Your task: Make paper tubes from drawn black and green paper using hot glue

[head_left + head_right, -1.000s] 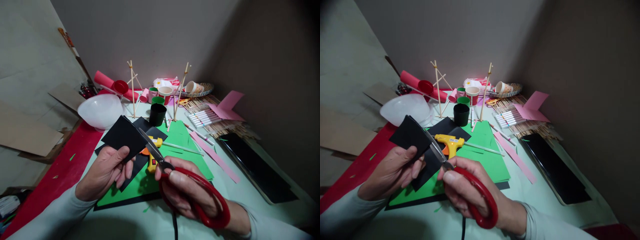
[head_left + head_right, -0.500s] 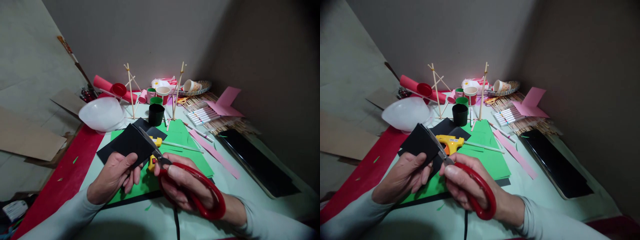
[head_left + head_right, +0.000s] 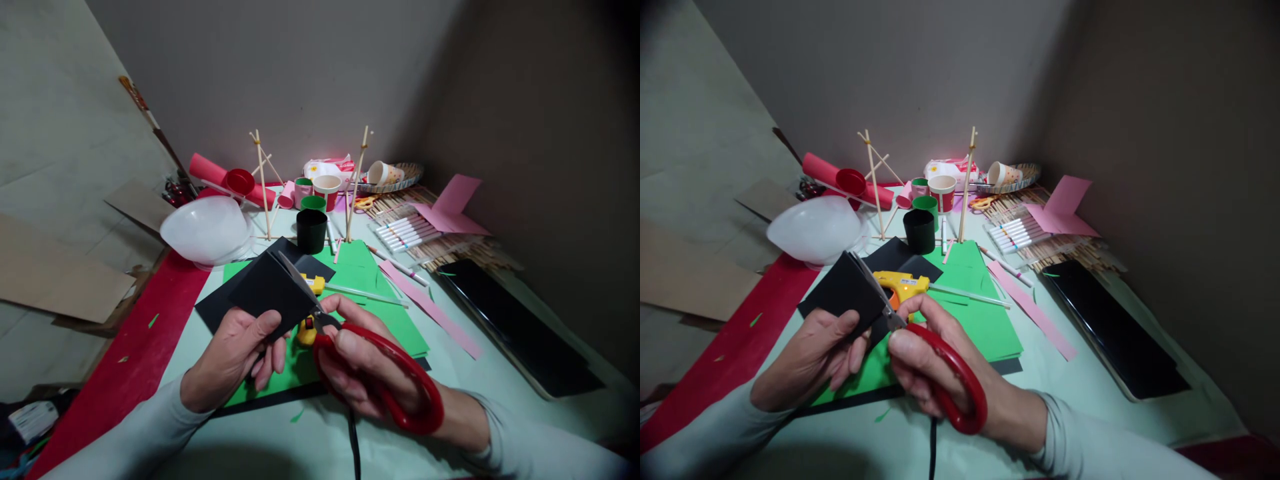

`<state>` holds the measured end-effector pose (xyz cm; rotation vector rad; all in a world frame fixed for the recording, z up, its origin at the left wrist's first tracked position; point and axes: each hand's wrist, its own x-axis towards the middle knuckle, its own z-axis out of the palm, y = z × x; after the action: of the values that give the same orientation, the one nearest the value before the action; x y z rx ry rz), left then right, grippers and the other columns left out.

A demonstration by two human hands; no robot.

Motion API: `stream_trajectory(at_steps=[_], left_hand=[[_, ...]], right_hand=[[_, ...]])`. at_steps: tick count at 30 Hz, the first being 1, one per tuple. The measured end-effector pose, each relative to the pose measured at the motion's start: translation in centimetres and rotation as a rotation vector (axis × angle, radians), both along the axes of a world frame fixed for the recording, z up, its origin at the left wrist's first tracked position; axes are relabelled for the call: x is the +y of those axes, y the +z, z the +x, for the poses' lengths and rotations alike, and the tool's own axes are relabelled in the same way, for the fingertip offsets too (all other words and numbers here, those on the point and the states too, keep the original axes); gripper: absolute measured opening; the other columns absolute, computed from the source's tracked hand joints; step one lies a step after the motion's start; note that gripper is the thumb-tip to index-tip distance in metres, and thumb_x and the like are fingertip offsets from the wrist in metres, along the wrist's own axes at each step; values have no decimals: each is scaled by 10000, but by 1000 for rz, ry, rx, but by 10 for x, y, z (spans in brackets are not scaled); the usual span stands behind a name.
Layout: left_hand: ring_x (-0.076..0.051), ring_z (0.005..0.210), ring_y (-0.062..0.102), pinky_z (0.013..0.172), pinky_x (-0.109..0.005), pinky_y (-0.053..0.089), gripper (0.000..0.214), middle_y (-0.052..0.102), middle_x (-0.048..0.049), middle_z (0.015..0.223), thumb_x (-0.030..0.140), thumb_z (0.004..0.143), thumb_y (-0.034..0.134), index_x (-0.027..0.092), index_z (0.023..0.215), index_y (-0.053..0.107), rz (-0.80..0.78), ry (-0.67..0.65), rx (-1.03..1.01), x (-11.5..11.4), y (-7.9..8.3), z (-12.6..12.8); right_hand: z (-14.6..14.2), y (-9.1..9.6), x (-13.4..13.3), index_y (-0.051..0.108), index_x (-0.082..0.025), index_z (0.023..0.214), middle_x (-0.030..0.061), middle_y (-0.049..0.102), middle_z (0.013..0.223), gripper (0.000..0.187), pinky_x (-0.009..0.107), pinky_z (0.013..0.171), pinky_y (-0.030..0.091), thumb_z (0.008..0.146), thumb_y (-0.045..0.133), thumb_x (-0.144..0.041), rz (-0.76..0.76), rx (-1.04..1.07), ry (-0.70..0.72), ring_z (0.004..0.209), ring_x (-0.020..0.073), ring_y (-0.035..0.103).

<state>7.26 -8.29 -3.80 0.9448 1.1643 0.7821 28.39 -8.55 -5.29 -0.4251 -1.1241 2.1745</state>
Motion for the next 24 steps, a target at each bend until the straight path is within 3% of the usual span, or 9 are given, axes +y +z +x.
stream_trajectory(at_steps=[3,9,16,24], left_hand=[[-60,272,393,330,-212,132,740,512,-58,353,832,618,773,129,412,669,5,-8,12,0,0,-1],[-83,288,434,329,-207,182,752,514,-63,338,842,675,725,124,455,686,8,-69,37,-1,-9,-3],[-77,297,434,331,-198,182,743,513,-49,338,834,723,689,133,475,686,30,-107,39,-1,-10,-3],[-76,300,437,345,-196,203,737,508,-42,334,831,730,684,140,473,678,39,-140,40,-1,-11,-1]], right_hand=[[0,0,-1,402,-274,1138,-100,470,680,298,90,409,308,1046,574,-499,-11,-12,-5,467,30,324],[-4,-4,4,384,-278,1185,-59,536,785,411,84,400,391,1002,621,-559,14,17,1,513,39,404],[-3,3,-2,396,-290,1153,-106,470,671,266,64,406,318,1065,541,-494,-27,13,-26,457,19,311],[-7,-6,-4,349,-312,1213,-78,550,799,405,57,400,375,1015,606,-555,-3,65,-66,508,20,401]])
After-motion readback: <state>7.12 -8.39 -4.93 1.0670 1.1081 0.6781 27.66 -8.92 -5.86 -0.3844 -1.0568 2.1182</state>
